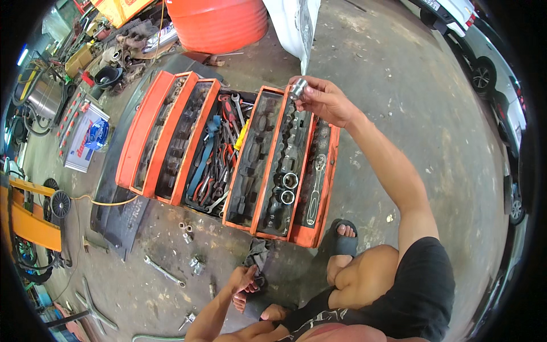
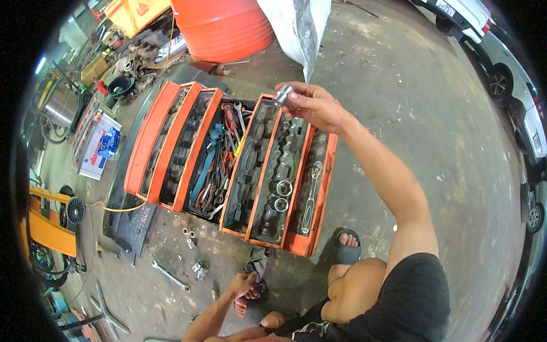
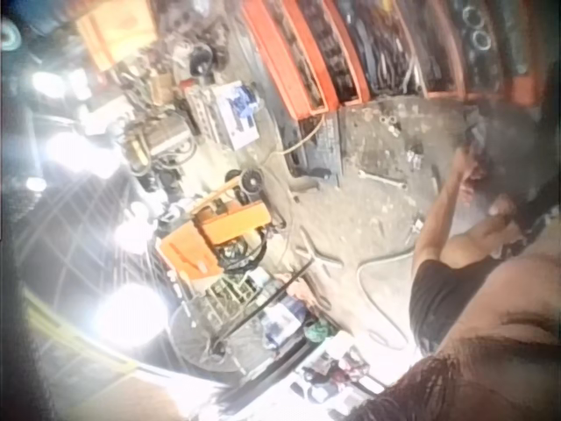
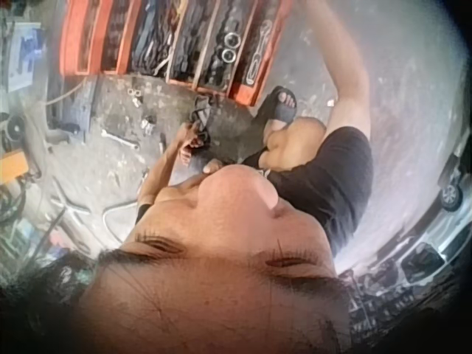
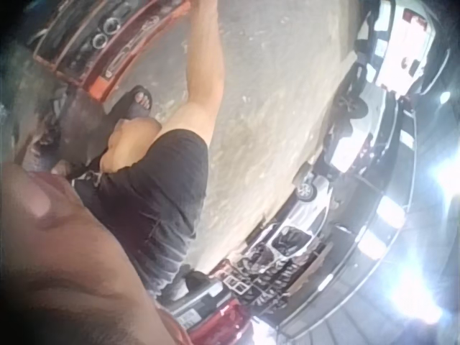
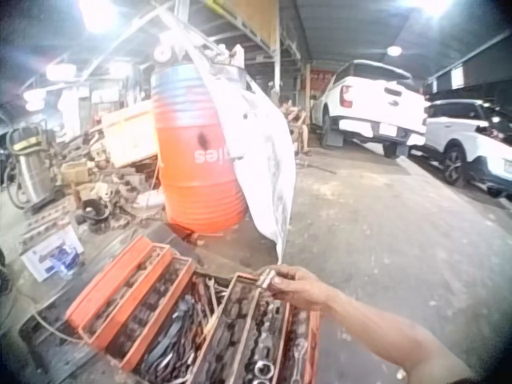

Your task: The person selects sockets from a red toolbox and then uses pliers to manipulate engine components, including a piston, inside a cylindrical metal container on a workbench.

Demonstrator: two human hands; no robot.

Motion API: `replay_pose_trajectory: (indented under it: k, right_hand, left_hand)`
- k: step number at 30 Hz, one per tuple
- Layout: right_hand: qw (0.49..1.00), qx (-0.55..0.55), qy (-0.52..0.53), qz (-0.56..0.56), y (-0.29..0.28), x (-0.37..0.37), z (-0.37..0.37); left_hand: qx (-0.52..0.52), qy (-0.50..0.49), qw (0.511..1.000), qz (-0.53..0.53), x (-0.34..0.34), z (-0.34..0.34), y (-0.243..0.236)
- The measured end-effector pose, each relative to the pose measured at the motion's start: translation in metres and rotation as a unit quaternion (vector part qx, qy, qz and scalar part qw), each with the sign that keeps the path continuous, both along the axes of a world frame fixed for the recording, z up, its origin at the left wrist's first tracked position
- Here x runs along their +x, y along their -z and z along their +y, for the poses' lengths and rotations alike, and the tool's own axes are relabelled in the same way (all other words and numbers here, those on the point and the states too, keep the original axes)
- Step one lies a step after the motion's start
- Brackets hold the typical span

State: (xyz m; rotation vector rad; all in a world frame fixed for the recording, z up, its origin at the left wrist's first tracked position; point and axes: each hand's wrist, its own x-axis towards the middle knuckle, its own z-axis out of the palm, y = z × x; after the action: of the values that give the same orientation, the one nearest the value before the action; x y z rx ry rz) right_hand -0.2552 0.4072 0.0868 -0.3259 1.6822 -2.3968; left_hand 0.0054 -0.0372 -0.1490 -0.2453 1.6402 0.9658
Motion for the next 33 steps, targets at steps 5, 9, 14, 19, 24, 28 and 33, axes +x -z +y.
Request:
replay_pose_trajectory:
  k: [5, 9, 14, 19, 24, 28, 33]
  right_hand:
    - [0.999, -0.027, -0.01, 0.026, -0.028, 0.019, -0.015]
    - [0.998, -0.011, -0.031, 0.046, -0.038, 0.028, -0.018]
    - [0.999, -0.007, -0.033, 0.033, -0.03, 0.037, -0.013]
    - [0.983, 0.182, 0.001, 0.004, -0.008, 0.041, -0.02]
    - [0.939, 0.344, -0.018, 0.002, 0.054, 0.059, -0.043]
    - [0.897, 0.441, -0.009, -0.014, 0.059, 0.064, -0.051]
    - [0.874, 0.483, 0.01, 0.056, 0.057, 0.059, -0.052]
  left_hand:
    - [-0.001, 0.009, 1.0, 0.005, 0.002, -0.002, 0.004]
    - [0.001, 0.007, 1.0, 0.009, 0.003, -0.003, 0.006]
    - [-0.01, -0.004, 1.0, -0.012, 0.002, 0.001, 0.013]
    - [0.006, -0.011, 1.0, 0.005, 0.003, -0.002, 0.007]
    - [0.0, 0.009, 1.0, 0.011, -0.002, 0.002, 0.0]
    - [-0.002, 0.01, 1.0, 0.011, -0.001, -0.001, -0.001]
    - [-0.001, 0.012, 1.0, 0.016, -0.001, -0.003, -0.002]
